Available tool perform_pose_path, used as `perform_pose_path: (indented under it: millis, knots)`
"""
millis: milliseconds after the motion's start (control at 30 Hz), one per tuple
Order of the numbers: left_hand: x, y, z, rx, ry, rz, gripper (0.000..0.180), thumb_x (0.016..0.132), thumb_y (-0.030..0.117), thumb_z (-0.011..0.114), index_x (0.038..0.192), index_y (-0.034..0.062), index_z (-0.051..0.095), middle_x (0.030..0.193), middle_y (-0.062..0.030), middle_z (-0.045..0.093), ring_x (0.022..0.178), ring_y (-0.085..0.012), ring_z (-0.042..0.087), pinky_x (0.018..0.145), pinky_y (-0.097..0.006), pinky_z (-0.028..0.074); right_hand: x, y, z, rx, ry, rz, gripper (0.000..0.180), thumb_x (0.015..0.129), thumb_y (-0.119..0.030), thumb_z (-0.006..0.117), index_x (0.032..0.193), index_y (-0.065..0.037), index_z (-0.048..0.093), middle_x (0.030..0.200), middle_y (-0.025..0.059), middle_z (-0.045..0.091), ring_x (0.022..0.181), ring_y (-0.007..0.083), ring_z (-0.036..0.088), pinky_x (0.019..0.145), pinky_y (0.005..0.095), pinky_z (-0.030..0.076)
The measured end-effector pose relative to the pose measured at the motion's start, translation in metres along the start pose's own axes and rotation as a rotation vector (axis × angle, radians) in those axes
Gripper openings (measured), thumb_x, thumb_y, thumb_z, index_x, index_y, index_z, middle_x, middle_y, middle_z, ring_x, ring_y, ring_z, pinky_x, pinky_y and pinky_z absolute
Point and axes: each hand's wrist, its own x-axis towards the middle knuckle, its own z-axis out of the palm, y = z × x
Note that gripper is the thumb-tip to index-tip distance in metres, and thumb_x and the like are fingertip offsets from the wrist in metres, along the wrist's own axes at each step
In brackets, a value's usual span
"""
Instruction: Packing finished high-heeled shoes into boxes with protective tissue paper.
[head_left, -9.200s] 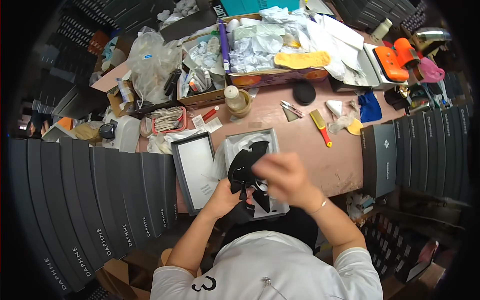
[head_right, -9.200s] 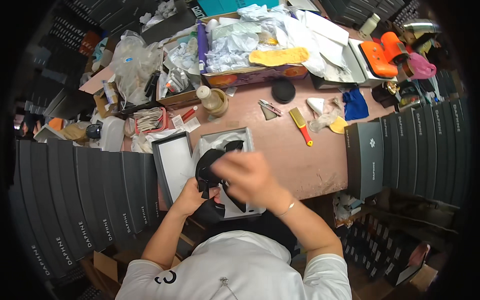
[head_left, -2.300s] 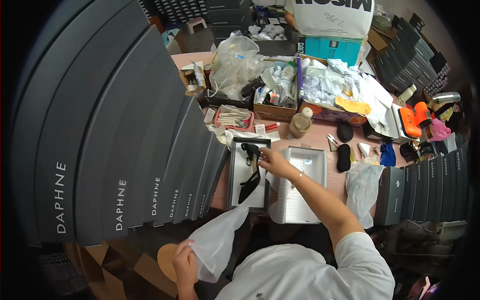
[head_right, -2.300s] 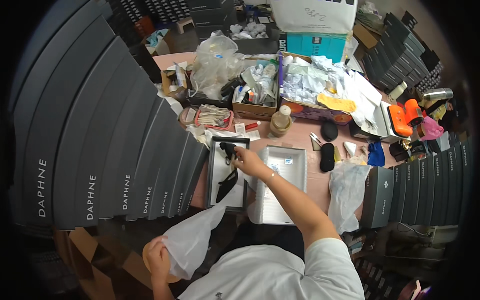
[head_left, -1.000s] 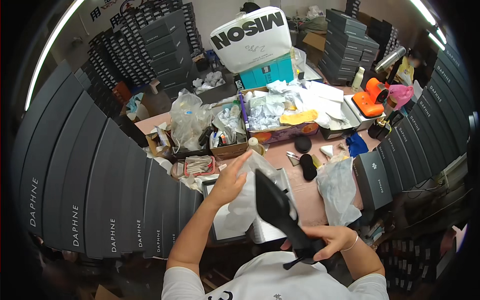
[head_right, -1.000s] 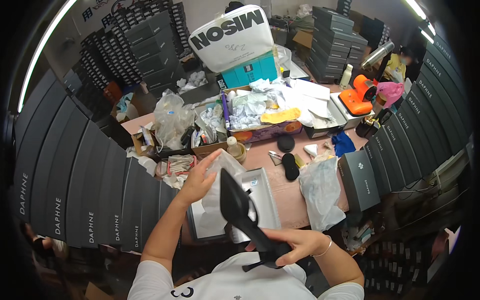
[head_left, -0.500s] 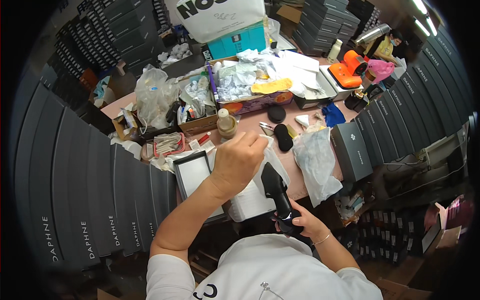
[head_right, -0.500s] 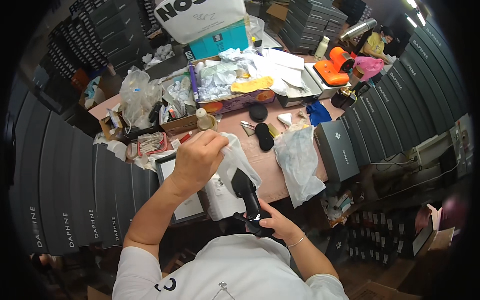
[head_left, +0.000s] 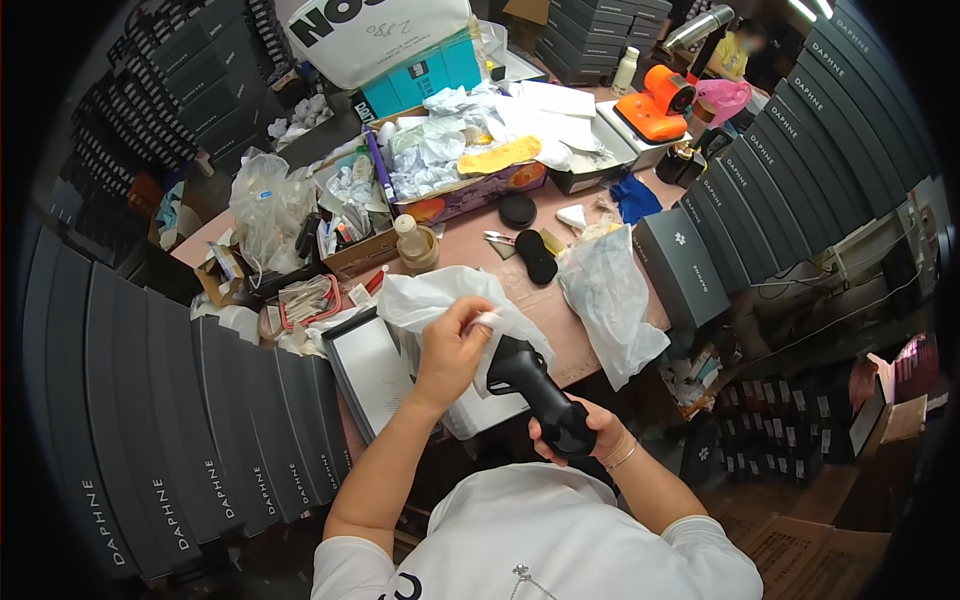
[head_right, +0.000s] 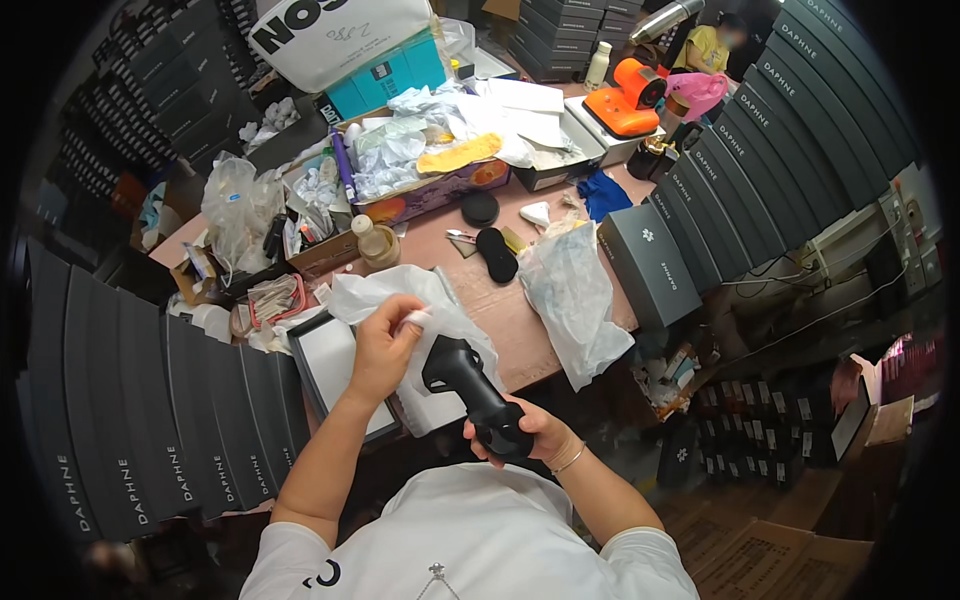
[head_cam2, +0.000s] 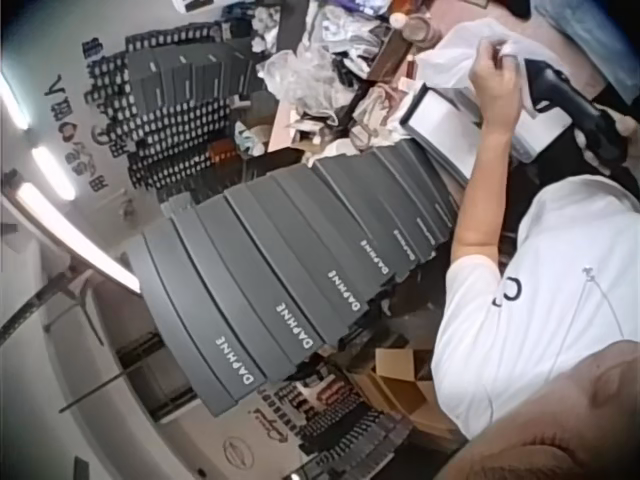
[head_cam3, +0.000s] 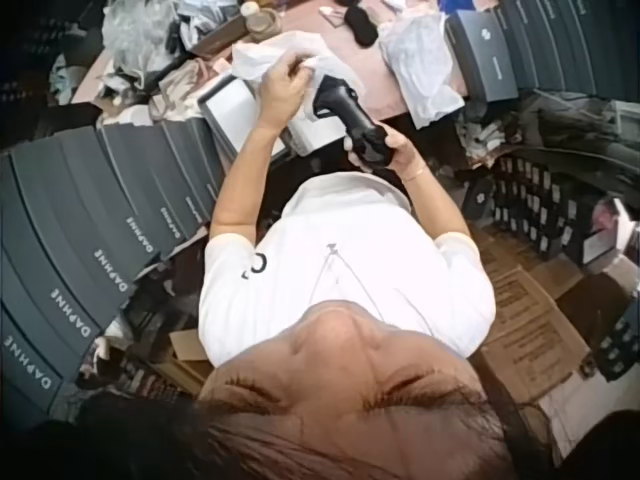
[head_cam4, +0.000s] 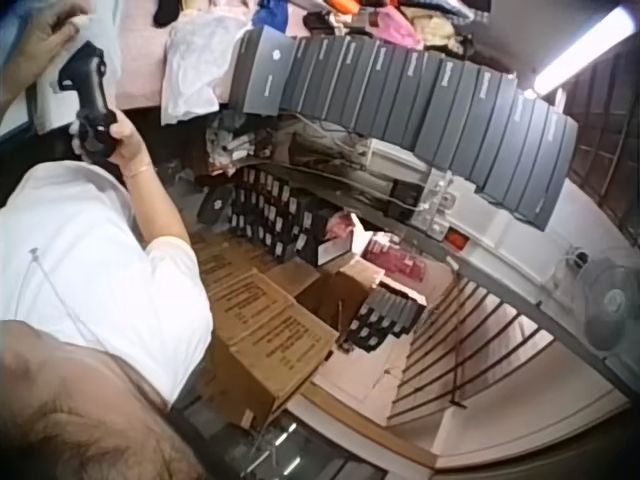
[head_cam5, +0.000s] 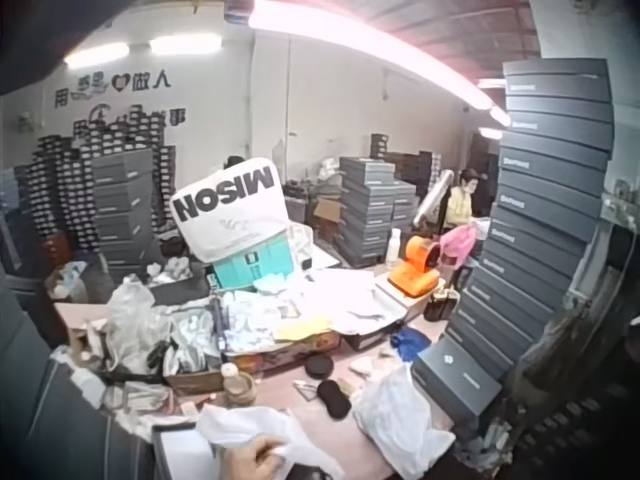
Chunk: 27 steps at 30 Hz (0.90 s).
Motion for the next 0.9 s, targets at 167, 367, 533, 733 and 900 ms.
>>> perform_pose_path:
  millis: [167, 367, 533, 733, 900]
  knots:
    - [-0.035, 0.034, -0.030, 0.330, -0.253, 0.371, 0.028, 0.076, 0.001, 0.064, 0.104, 0.0043, 0.064, 0.076, -0.0101, 0.058, 0.063, -0.0264, 0.059, 0.058, -0.033, 0.048, 0.026, -0.024, 0.034, -0.316, -0.024, 0.131, 0.078, 0.065, -0.034, 0.080, 0.124, 0.001, 0.043, 0.099, 0.0173, 0.060, 0.077, 0.0238, 0.060, 0.059, 0.0296, 0.049]
    - [-0.057, 0.057, -0.022, 0.388, -0.120, 0.571, 0.040, 0.065, -0.005, 0.068, 0.103, 0.0081, 0.068, 0.068, -0.0066, 0.054, 0.054, -0.0231, 0.056, 0.048, -0.032, 0.044, 0.077, 0.036, -0.023, -0.380, 0.488, -0.237, 0.054, 0.092, -0.028, 0.055, 0.137, -0.006, 0.036, 0.124, 0.0125, 0.053, 0.109, 0.0252, 0.056, 0.088, 0.0398, 0.049]
    - [-0.096, 0.021, 0.015, 0.278, -0.273, 0.486, 0.037, 0.068, -0.002, 0.068, 0.103, 0.0067, 0.065, 0.069, -0.0085, 0.055, 0.056, -0.0260, 0.057, 0.050, -0.035, 0.045, 0.091, 0.014, -0.008, -0.319, 0.436, -0.344, 0.059, 0.092, -0.035, 0.052, 0.140, -0.010, 0.030, 0.129, 0.0128, 0.046, 0.114, 0.0274, 0.051, 0.092, 0.0427, 0.045]
    - [-0.130, -0.006, 0.058, 0.032, -0.519, 0.217, 0.041, 0.074, 0.008, 0.071, 0.112, 0.0013, 0.059, 0.097, -0.0144, 0.063, 0.082, -0.0247, 0.064, 0.071, -0.031, 0.051, 0.095, -0.017, 0.010, -0.359, 0.392, -0.426, 0.065, 0.091, -0.043, 0.049, 0.143, -0.014, 0.023, 0.136, 0.0133, 0.038, 0.121, 0.0300, 0.046, 0.097, 0.0462, 0.039]
    - [-0.124, -0.048, 0.019, -0.876, 0.248, -0.501, 0.097, 0.073, 0.041, 0.078, 0.146, 0.0077, 0.023, 0.147, -0.0134, 0.031, 0.136, -0.0274, 0.026, 0.111, -0.045, 0.022, 0.071, -0.004, 0.014, -0.306, 0.300, -0.200, 0.070, 0.091, -0.050, 0.046, 0.146, -0.018, 0.017, 0.142, 0.0136, 0.031, 0.126, 0.0321, 0.041, 0.101, 0.0491, 0.035]
